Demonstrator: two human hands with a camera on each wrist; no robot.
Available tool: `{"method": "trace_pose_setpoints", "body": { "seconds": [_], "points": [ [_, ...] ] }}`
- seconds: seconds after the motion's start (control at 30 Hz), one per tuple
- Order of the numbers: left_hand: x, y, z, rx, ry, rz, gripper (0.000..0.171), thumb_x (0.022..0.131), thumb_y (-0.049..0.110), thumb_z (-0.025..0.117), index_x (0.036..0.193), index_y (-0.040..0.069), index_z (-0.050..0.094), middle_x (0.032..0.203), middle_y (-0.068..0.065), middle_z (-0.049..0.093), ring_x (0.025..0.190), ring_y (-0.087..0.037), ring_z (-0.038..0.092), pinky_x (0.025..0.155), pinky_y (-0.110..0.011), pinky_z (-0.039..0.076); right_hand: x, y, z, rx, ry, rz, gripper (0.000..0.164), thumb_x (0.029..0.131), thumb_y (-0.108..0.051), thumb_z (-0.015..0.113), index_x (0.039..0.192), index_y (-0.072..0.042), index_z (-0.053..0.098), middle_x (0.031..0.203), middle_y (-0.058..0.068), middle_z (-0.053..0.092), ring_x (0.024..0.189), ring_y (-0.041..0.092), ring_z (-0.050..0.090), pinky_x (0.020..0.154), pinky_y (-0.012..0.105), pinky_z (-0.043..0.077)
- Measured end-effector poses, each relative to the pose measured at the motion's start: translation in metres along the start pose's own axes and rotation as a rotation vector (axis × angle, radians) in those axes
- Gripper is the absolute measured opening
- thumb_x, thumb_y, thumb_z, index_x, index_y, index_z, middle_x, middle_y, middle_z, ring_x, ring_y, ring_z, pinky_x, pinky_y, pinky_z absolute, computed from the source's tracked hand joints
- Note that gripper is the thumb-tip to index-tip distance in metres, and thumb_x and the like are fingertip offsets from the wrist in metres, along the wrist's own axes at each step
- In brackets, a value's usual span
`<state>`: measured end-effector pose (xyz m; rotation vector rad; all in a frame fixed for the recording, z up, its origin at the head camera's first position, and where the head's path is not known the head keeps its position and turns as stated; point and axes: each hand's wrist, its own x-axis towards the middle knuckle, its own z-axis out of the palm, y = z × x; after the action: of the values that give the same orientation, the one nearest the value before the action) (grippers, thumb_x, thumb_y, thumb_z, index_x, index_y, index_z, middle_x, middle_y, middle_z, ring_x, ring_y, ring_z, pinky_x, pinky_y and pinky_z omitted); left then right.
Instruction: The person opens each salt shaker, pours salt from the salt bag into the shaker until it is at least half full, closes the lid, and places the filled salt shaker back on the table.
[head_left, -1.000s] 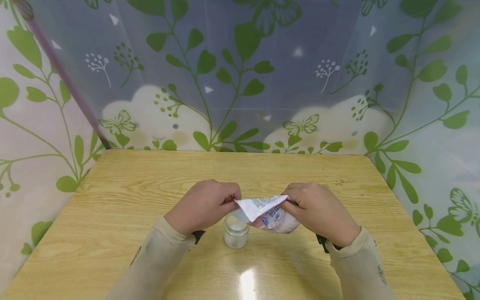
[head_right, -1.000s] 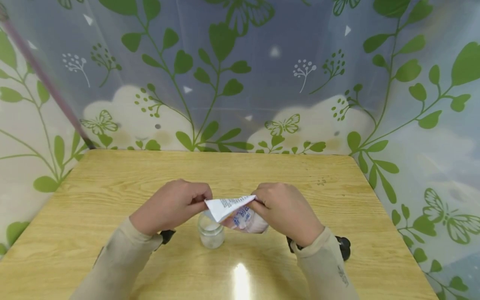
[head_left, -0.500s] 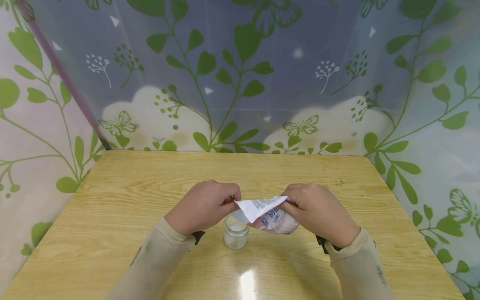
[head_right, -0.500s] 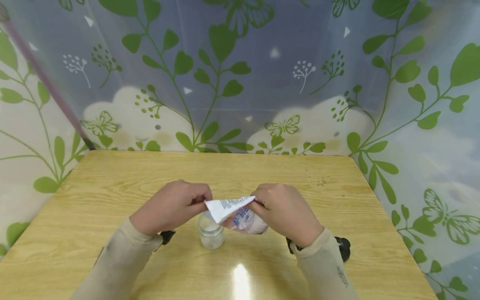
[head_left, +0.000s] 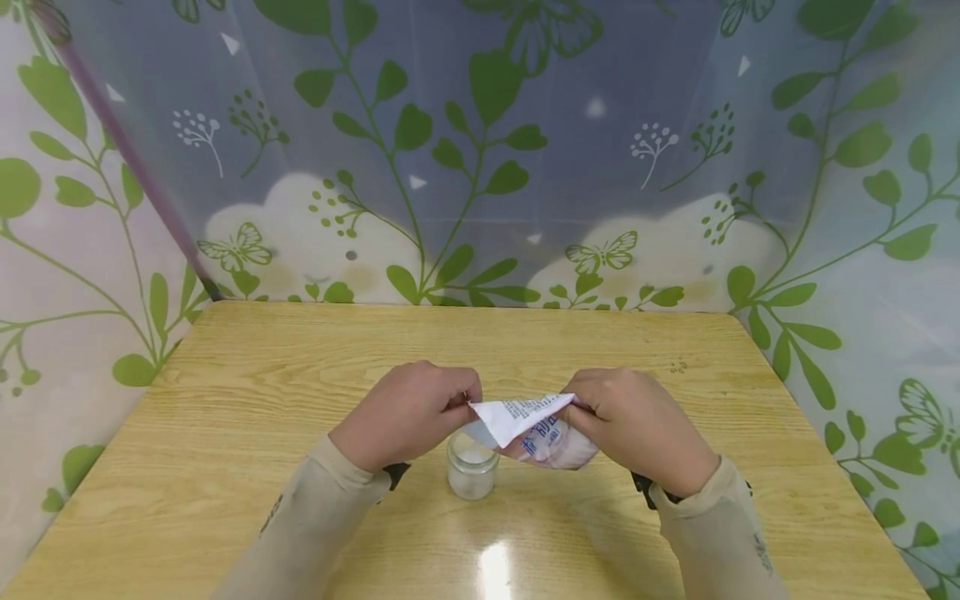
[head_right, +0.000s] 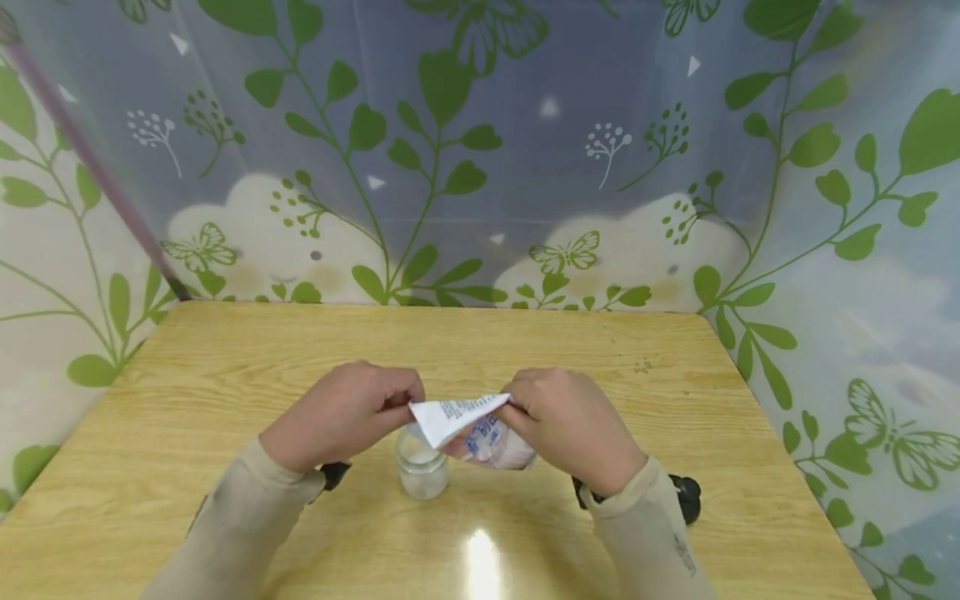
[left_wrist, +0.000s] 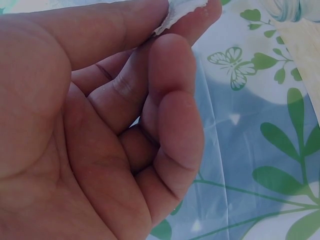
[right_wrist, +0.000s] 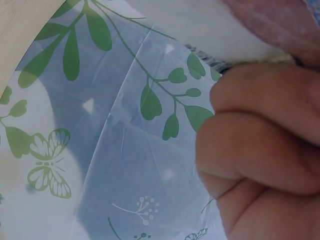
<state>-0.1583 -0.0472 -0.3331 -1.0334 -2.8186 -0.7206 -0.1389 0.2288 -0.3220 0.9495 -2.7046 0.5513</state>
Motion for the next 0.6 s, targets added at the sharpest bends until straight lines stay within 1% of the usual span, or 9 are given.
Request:
{"method": "trace_pose_setpoints", "body": {
  "seconds": [0.27,0.5,0.6],
  "points": [
    [-0.0003,-0.0002,0.0001,0.003,0.003,-0.002,0.010,0.095,0.023,0.075,0.087,0.022,0.069,0.073,0.015,0.065,0.058,-0.003,0.049,0.055,-0.024,0.044,0.0005,-0.0010,-0.0002,0.009,0.000,0.008,0.012,0.094,-0.010,0.075,0.085,-0.016,0.078,0.078,-0.012,0.066,0.060,-0.003,0.047,0.055,0.022,0.044],
    [0.0000,0.0001,-0.0004,0.005,-0.003,-0.003,0.009,0.095,0.024,0.075,0.088,0.023,0.070,0.073,0.016,0.064,0.058,-0.003,0.049,0.055,-0.024,0.044,0.0001,-0.0006,0.0005,0.011,0.004,0.009,0.014,0.094,-0.009,0.074,0.084,-0.017,0.078,0.077,-0.013,0.065,0.058,-0.003,0.045,0.054,0.021,0.043],
    [0.0002,0.0001,-0.0007,0.005,-0.001,-0.003,0.009,0.096,0.023,0.073,0.087,0.023,0.070,0.069,0.017,0.060,0.056,-0.002,0.046,0.053,-0.023,0.041,0.0001,-0.0005,0.0005,0.017,0.001,0.015,0.014,0.095,-0.010,0.074,0.083,-0.018,0.078,0.077,-0.013,0.064,0.058,-0.003,0.045,0.054,0.021,0.043]
  ]
}}
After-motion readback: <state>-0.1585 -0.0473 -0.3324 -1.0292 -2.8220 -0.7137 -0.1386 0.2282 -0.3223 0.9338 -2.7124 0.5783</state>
